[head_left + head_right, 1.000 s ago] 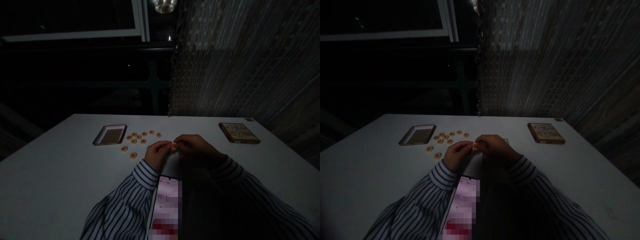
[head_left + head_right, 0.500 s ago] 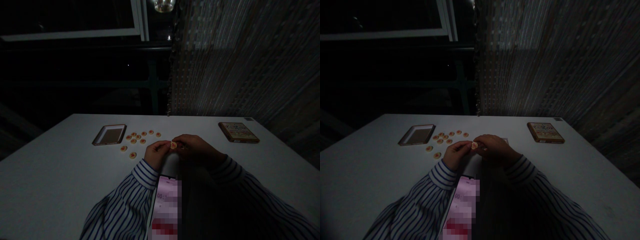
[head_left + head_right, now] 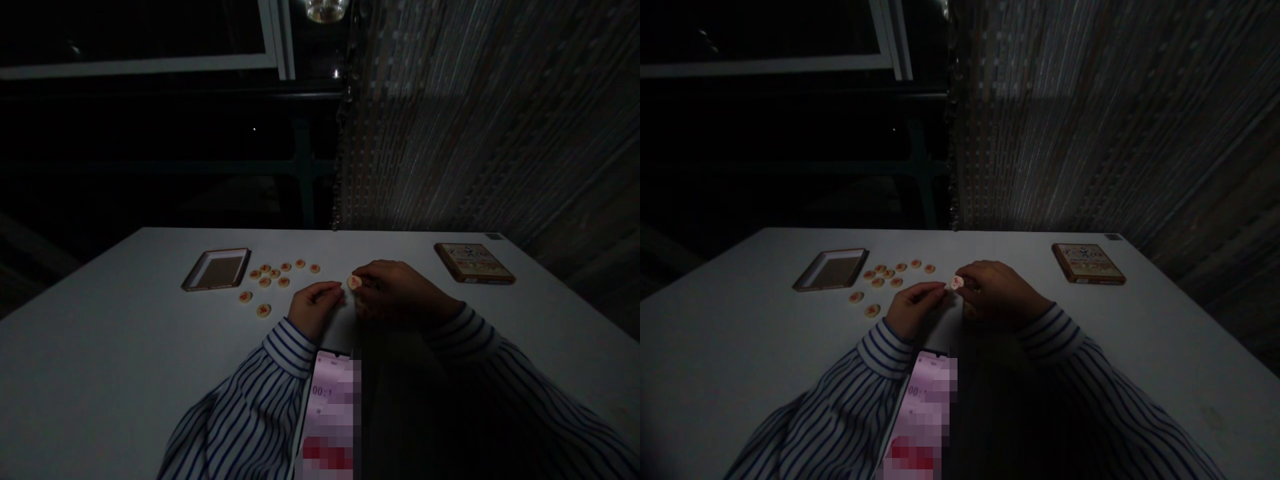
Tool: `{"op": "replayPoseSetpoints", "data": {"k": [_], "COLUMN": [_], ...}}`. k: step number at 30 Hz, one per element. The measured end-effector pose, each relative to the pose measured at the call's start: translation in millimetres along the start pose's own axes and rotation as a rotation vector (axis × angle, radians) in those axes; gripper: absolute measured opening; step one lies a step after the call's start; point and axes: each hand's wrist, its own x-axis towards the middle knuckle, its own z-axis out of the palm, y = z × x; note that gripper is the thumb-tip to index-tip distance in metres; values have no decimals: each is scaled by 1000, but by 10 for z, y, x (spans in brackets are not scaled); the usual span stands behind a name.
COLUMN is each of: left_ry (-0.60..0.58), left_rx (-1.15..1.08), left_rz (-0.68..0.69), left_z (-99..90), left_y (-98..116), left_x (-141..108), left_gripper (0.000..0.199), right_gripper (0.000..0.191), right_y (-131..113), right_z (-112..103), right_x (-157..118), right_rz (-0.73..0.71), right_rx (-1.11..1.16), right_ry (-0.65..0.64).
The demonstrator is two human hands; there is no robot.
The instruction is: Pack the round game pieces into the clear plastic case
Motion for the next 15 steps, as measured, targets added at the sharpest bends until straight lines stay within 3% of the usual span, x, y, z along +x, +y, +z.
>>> {"op": "replayPoseSetpoints", "data": {"k": [15], "left_ry": [-175], "left_rx": [539], "left_rz": [77], "left_z": [-10], "left_y": [-172], "left_x": [-21], "left_gripper": [30], "right_gripper": [30], "right_y": [159], "right_z": [-167], "right_x": [-86], "right_rz": [103], "right_rx": [-73], "right_ry": [-63]}}
